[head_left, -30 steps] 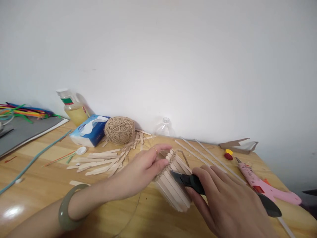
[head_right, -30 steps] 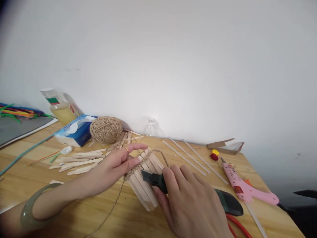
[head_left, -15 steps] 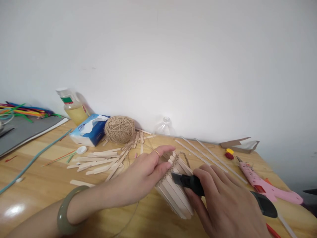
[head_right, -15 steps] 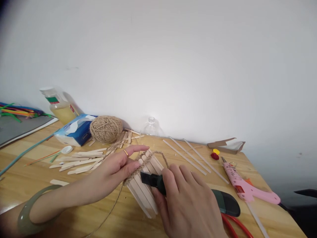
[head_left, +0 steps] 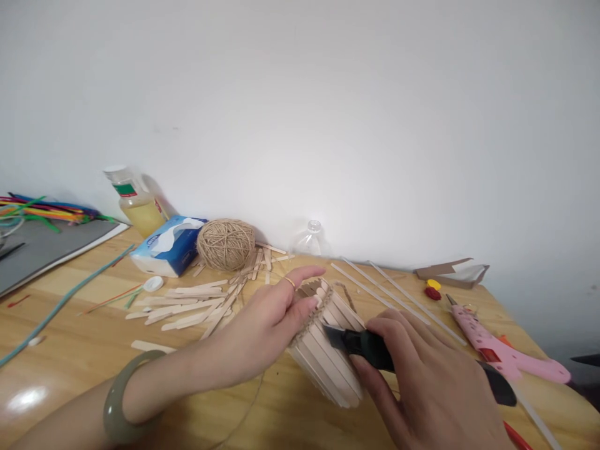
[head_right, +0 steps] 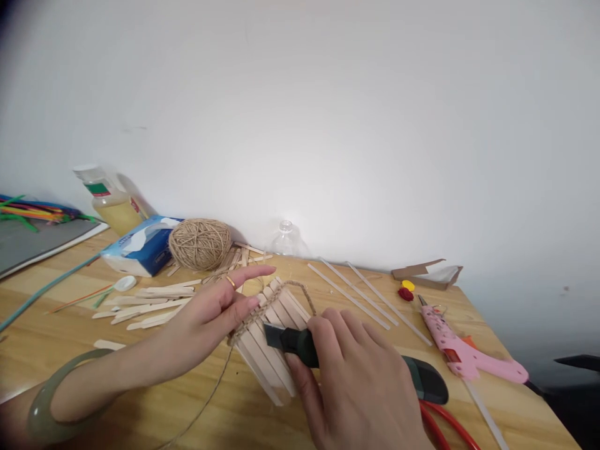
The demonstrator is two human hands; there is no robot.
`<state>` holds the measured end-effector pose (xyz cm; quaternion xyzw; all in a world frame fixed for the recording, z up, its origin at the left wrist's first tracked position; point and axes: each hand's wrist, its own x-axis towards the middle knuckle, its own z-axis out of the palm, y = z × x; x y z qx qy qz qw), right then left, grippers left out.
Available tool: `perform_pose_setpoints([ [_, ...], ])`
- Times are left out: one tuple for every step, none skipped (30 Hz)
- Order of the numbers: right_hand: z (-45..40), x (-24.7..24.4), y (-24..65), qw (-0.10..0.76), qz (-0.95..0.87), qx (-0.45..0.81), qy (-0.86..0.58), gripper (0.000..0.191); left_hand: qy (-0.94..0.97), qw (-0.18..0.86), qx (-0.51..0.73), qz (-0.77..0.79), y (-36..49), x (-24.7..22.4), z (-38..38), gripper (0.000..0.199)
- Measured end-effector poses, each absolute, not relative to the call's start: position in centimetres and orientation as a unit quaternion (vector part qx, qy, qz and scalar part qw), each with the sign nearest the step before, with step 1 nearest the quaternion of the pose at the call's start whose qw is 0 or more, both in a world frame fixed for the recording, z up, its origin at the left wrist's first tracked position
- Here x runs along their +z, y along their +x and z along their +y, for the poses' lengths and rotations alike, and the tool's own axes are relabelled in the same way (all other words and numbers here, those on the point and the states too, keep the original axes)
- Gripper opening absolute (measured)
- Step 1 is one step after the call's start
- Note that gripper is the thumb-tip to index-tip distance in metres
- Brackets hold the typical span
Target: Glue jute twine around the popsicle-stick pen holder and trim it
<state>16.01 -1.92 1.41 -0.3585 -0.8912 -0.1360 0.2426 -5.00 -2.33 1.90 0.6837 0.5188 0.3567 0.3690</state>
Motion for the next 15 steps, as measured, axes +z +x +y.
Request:
perform_pose_setpoints([
  [-1.95, 1.41, 15.94, 0.241, -0.89, -0.145, -0.359, 0.012, 0.689, 0.358, 0.344, 0.528, -4.97, 2.01, -2.35, 0.041],
  [-1.99, 1.41, 15.86, 0.241, -0.888, -0.155, -0.36, 0.013, 0.694, 0.353, 0.329, 0.533, -4.93, 2.11, -2.39, 0.041],
  [-2.04, 1.4, 15.77, 0.243, -0.885, -0.166, -0.361, 0.014, 0.696, 0.353, 0.321, 0.537, -4.88, 2.18, -2.42, 0.042],
  [-2.11, 1.39, 15.68, 0.243, -0.882, -0.175, -0.363, 0.015, 0.698, 0.355, 0.314, 0.536, -4.83, 2.21, -2.46, 0.043],
  [-2.18, 1.39, 15.6, 0.244, -0.879, -0.185, -0.365, 0.015, 0.7, 0.357, 0.311, 0.534, -4.79, 2.2, -2.5, 0.043],
  [-2.28, 1.38, 15.54, 0.241, -0.877, -0.192, -0.368, 0.016, 0.703, 0.357, 0.31, 0.531, -4.75, 2.14, -2.54, 0.043],
  [-2.38, 1.38, 15.49, 0.237, -0.875, -0.198, -0.372, 0.016, 0.706, 0.353, 0.313, 0.529, -4.73, 2.06, -2.58, 0.044],
  [-2.49, 1.38, 15.45, 0.234, -0.873, -0.203, -0.376, 0.016, 0.709, 0.346, 0.316, 0.527, -4.7, 1.97, -2.62, 0.044],
  [-2.6, 1.37, 15.43, 0.231, -0.872, -0.205, -0.381, 0.016, 0.713, 0.339, 0.317, 0.526, -4.68, 1.88, -2.66, 0.044],
  [-2.7, 1.37, 15.41, 0.23, -0.87, -0.207, -0.385, 0.016, 0.717, 0.331, 0.317, 0.525, -4.66, 1.8, -2.69, 0.045],
  [-2.78, 1.37, 15.38, 0.228, -0.869, -0.206, -0.388, 0.016, 0.721, 0.324, 0.315, 0.526, -4.63, 1.74, -2.71, 0.045],
  [-2.84, 1.37, 15.36, 0.229, -0.868, -0.205, -0.39, 0.016, 0.724, 0.319, 0.311, 0.527, -4.61, 1.7, -2.73, 0.045],
  [-2.88, 1.36, 15.34, 0.23, -0.866, -0.205, -0.393, 0.016, 0.726, 0.316, 0.308, 0.528, -4.58, 1.67, -2.75, 0.045],
  [-2.9, 1.34, 15.31, 0.232, -0.865, -0.205, -0.395, 0.016, 0.727, 0.315, 0.307, 0.528, -4.57, 1.66, -2.76, 0.045],
  [-2.9, 1.32, 15.29, 0.232, -0.864, -0.205, -0.396, 0.016, 0.727, 0.315, 0.306, 0.528, -4.56, 1.64, -2.79, 0.045],
])
